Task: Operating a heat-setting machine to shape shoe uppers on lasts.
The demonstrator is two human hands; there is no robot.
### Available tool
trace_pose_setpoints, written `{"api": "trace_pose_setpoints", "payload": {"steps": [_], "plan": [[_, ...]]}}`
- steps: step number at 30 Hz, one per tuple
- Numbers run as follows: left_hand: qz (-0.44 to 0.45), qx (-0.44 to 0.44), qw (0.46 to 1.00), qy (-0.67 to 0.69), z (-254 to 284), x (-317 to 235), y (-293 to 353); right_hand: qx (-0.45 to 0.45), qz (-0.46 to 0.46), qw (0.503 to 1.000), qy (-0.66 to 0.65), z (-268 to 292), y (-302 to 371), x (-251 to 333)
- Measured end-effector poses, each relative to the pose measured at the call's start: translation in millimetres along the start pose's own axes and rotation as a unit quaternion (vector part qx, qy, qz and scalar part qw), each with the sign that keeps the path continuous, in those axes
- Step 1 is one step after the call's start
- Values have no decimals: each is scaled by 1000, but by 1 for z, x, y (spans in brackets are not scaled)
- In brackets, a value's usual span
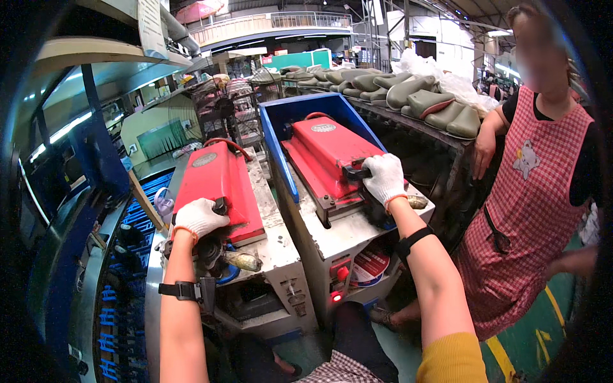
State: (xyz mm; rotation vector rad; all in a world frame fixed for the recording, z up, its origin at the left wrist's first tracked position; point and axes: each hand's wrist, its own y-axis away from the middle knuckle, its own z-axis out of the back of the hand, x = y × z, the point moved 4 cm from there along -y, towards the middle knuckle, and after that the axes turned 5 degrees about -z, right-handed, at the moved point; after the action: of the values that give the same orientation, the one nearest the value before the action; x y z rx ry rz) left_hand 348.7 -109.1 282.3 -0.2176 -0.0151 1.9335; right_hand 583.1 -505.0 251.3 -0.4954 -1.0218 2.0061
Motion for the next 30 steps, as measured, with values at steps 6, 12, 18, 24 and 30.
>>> {"api": "trace_pose_setpoints", "payload": {"steps": [6, 12, 18, 24, 30], "plan": [[-7, -22, 1000, -10, -5, 5, -3, 0, -1, 1000, -8, -1, 1, 1], [-10, -19, 1000, -13, -2, -3, 0, 3, -4, 1000, 9, 10, 2, 2], [-2, -16, 1000, -9, -7, 1, -5, 5, -7, 1000, 13, -1, 2, -1], [-7, -17, 1000, -7, -9, 8, -6, -1, 1, 1000, 3, -3, 0, 5], [-34, -29, 999, -31, -6, -3, -2, -19, 15, 1000, -7, 2, 4, -3]]}}
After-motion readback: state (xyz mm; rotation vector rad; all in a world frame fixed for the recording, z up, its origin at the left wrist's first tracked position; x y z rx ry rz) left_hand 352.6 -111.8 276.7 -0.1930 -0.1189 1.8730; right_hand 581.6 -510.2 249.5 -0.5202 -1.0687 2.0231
